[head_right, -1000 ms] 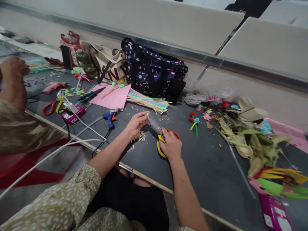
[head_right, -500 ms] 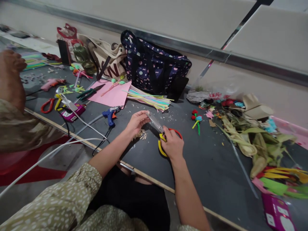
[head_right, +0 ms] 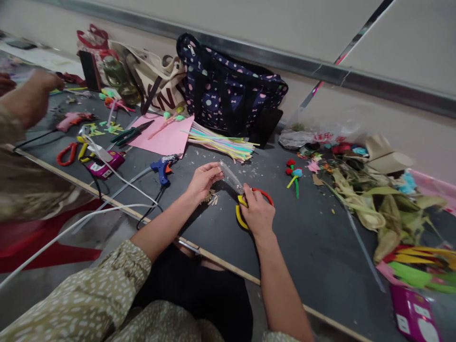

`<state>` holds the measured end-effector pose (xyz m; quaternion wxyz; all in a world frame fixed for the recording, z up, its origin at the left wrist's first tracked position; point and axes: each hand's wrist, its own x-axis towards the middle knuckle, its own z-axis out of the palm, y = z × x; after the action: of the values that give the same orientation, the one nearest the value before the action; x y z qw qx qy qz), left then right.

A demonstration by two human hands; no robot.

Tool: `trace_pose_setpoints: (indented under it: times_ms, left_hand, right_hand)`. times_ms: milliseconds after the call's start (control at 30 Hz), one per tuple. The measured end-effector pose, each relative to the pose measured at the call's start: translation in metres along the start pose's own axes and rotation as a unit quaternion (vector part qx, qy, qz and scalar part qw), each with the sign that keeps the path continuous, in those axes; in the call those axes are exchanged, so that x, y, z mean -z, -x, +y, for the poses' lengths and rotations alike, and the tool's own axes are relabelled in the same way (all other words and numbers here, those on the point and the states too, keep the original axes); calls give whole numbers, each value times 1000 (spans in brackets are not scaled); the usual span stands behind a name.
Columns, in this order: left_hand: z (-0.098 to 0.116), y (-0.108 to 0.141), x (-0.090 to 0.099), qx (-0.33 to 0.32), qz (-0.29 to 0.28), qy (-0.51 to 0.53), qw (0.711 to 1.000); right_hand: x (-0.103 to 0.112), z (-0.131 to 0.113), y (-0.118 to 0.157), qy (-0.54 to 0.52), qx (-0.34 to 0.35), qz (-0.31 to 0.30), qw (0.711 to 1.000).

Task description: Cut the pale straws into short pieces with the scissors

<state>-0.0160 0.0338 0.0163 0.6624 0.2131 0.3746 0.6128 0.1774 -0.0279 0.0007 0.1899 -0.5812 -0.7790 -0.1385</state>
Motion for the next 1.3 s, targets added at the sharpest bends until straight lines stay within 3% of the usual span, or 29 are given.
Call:
trace_pose_setpoints:
  times_ms: [633, 1300]
  left_hand:
    - [0, -2, 2, -30, 25, -30, 999]
    - [2, 0, 3, -3, 10, -1, 1000]
  right_hand:
    - [-2, 2, 2, -10, 6, -34, 999]
    - [3, -2, -1, -45, -13, -55, 997]
